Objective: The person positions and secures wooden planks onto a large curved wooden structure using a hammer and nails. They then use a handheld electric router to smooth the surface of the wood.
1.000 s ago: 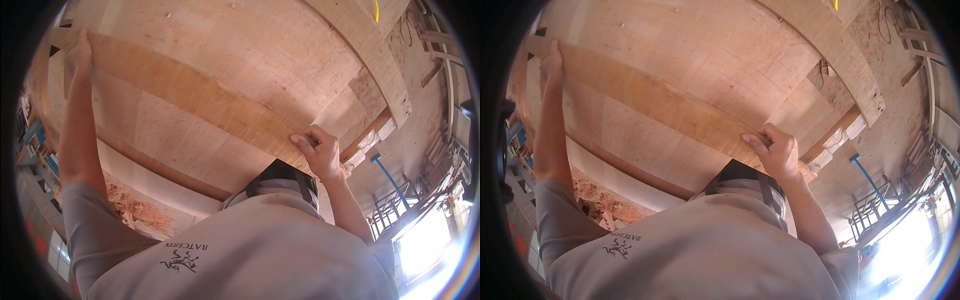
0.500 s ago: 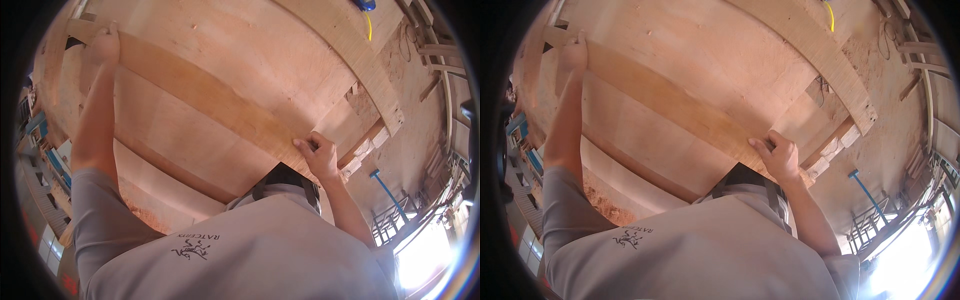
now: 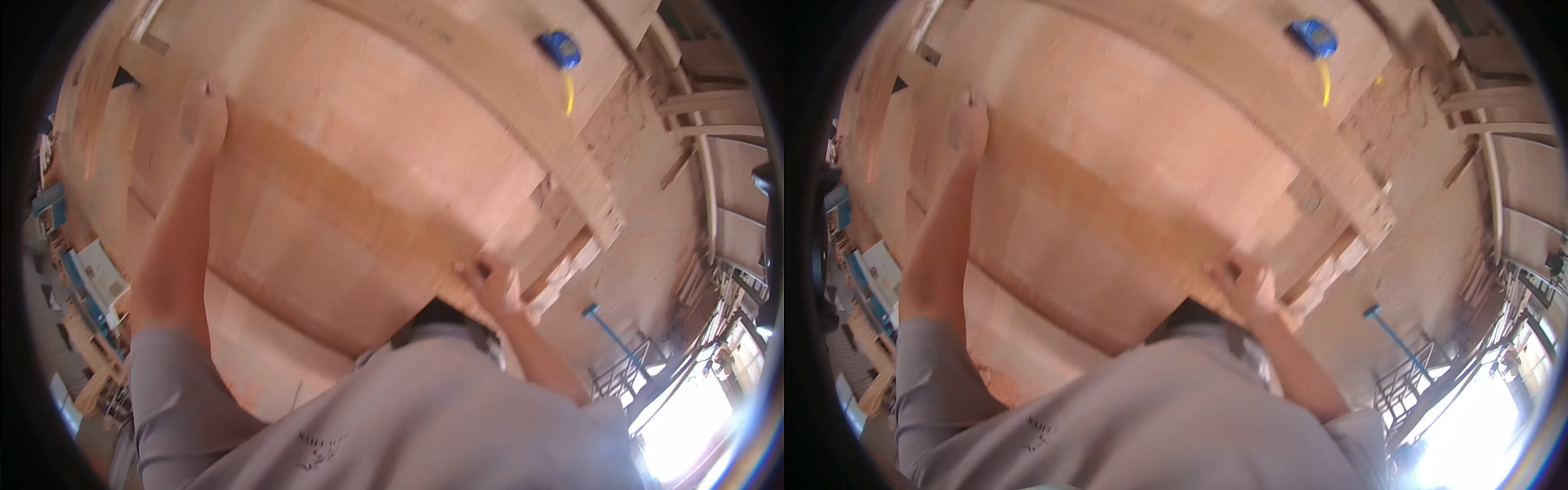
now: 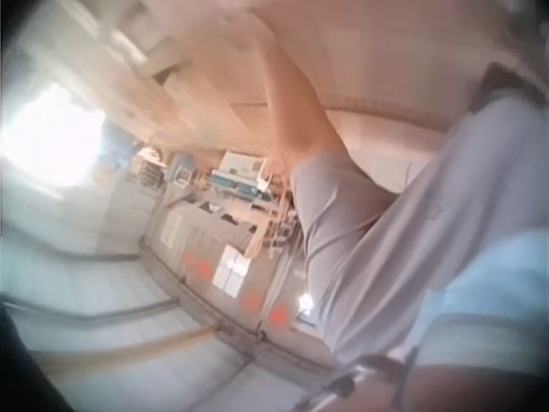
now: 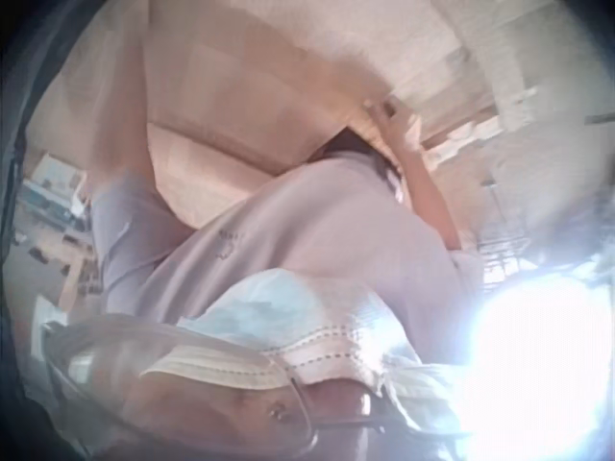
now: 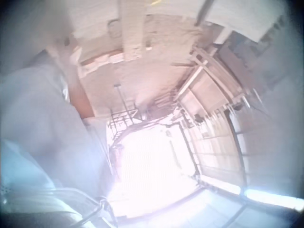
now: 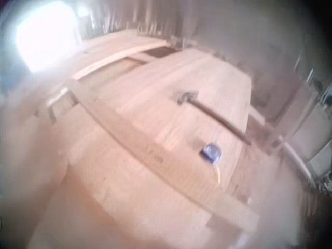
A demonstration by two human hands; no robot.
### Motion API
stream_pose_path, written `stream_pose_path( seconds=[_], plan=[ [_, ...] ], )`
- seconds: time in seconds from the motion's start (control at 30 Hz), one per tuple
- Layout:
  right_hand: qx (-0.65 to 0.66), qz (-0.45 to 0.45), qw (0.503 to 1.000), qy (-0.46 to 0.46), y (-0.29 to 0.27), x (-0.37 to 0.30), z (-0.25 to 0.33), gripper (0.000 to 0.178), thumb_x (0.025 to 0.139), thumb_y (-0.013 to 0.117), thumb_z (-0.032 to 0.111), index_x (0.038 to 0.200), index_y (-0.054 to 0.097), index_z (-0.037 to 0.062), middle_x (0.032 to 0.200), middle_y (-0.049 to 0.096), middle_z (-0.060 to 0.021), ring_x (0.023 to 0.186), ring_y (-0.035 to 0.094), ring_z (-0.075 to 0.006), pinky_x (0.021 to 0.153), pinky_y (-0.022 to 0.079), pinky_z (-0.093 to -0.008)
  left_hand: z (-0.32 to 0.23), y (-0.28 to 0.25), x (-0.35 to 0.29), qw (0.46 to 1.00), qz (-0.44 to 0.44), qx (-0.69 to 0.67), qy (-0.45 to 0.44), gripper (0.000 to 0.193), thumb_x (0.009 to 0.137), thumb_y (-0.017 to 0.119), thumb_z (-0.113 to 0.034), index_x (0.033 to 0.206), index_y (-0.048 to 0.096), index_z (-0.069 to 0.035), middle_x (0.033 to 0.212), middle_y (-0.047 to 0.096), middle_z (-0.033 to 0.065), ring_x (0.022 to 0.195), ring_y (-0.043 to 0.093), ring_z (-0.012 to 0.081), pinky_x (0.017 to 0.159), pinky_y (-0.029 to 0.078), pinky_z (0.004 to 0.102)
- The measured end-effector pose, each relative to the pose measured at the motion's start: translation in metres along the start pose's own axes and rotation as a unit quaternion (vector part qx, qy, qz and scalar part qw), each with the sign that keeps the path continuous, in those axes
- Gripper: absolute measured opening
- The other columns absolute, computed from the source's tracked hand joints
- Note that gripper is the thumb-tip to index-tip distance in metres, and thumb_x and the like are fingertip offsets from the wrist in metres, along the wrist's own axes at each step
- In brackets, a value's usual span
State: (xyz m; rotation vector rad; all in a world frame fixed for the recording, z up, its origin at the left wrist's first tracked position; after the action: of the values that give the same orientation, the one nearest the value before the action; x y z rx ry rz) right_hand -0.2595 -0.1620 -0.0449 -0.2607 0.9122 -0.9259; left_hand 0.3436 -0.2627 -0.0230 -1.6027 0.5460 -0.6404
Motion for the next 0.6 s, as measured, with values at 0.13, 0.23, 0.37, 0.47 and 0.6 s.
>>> stream_pose_path(
  seconds=[0.13,0.23,0.37,0.47,0.6],
  plan=[
    [-0.043,0.026,0.999,0.012,-0.001,-0.001,0.001,0.05,0.089,0.078,0.051,0.079,0.066,0.0033,0.065,0.063,-0.0159,0.058,0.063,-0.033,0.057,0.05,-0.0439,0.009,0.004,0.001,1.0,0.0,-0.01,-0.009,0.043,0.102,0.047,-0.045,0.11,0.071,-0.01,0.11,0.072,0.0185,0.103,0.068,0.0436,0.086,0.054,0.053],
    [-0.069,0.053,0.996,0.019,-0.003,0.0,0.001,0.05,0.091,0.074,0.054,0.087,0.07,0.004,0.072,0.068,-0.0164,0.068,0.069,-0.0363,0.066,0.055,-0.0479,-0.003,0.008,-0.001,1.0,0.006,0.003,-0.016,0.038,0.101,0.051,-0.041,0.106,0.072,-0.01,0.107,0.073,0.0172,0.103,0.069,0.041,0.085,0.054,0.0516],
    [-0.227,0.257,0.937,-0.069,-0.038,0.029,0.046,0.04,0.092,0.071,0.047,0.103,0.075,0.0089,0.099,0.075,-0.0142,0.1,0.071,-0.0345,0.092,0.053,-0.0495,0.01,0.015,-0.01,0.999,-0.025,-0.036,-0.028,0.024,0.097,0.061,-0.032,0.1,0.075,-0.014,0.104,0.074,0.0121,0.097,0.07,0.0339,0.083,0.055,0.0464],
    [-0.055,0.076,0.992,-0.084,-0.158,0.15,0.02,0.028,0.087,0.06,0.0,0.112,0.072,0.0026,0.099,0.076,-0.0088,0.093,0.073,-0.0213,0.082,0.058,-0.0329,0.017,0.016,-0.02,0.994,-0.04,-0.038,-0.093,0.018,0.091,0.065,-0.026,0.1,0.078,-0.017,0.103,0.074,0.0105,0.098,0.071,0.0326,0.088,0.056,0.0458],
    [-0.339,-0.296,0.846,-0.287,-0.313,0.29,0.148,0.039,0.098,0.066,0.018,0.134,0.058,0.003,0.129,0.065,-0.0217,0.118,0.062,-0.0389,0.098,0.05,-0.0492,-0.022,-0.022,-0.017,0.997,-0.054,-0.05,-0.021,0.022,0.094,0.06,-0.027,0.086,0.071,-0.009,0.095,0.071,0.0146,0.091,0.07,0.0373,0.081,0.056,0.0502]
  ],
)
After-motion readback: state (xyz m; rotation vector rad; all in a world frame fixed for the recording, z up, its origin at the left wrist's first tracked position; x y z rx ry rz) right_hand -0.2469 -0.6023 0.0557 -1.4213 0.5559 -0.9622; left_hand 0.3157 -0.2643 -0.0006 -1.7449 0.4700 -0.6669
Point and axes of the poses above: each hand's wrist, its own x-axis towards the middle knuckle, its own y-axis out of the palm, z = x × y, the point moved 9 cm from there along x, towards the middle knuckle
